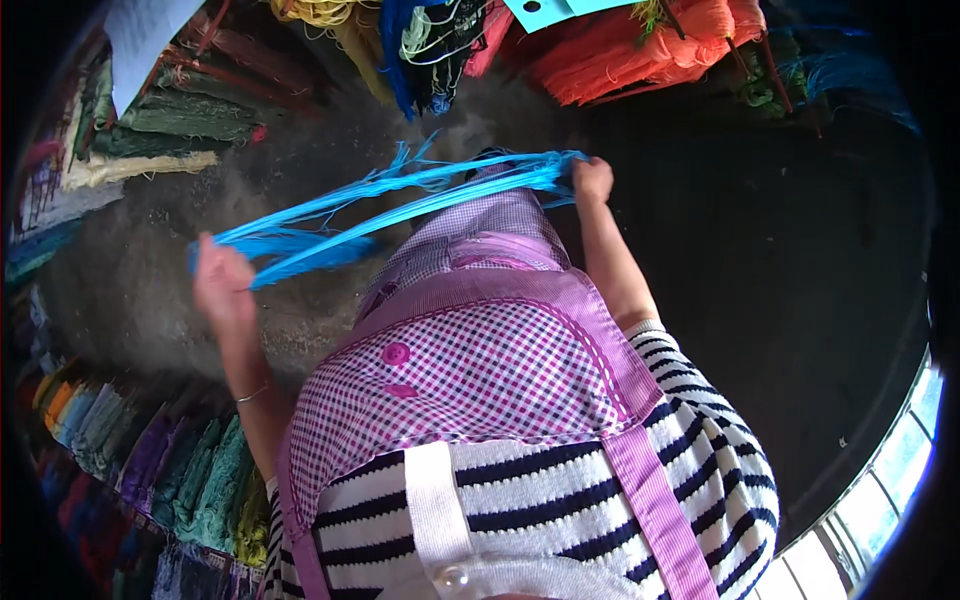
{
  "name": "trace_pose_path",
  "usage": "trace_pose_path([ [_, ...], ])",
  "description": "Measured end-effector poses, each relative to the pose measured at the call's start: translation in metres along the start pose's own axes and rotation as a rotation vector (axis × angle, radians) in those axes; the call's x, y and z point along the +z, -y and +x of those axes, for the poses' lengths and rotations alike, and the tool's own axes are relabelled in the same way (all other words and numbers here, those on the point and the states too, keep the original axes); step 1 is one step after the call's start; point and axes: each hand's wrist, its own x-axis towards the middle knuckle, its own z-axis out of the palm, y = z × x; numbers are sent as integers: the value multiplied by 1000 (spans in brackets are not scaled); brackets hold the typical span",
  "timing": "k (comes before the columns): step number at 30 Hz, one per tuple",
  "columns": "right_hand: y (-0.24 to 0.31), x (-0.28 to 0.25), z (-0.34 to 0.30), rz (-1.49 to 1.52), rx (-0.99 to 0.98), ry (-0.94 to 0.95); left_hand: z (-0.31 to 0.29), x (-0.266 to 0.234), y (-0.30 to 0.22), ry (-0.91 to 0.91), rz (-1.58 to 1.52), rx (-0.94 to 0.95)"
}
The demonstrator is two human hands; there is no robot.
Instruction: Organizing and attaching bundles of yarn to a sample card.
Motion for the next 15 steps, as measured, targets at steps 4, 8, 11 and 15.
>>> trace_pose_path([
  [4, -9, -50, 20, -173, -131, -173, 20, -46, -55, -99, 94, 205],
  [8, -11, -97, 45, -199, -196, -306, 66, -145, -112, -529, 595, 561],
  [11, -32, -144, 82, -290, -210, -428, 87, -267, -174, -611, 872, 636],
  [15, -35, -211, 107, -279, -261, -351, 67, -314, -227, -139, 202, 417],
])
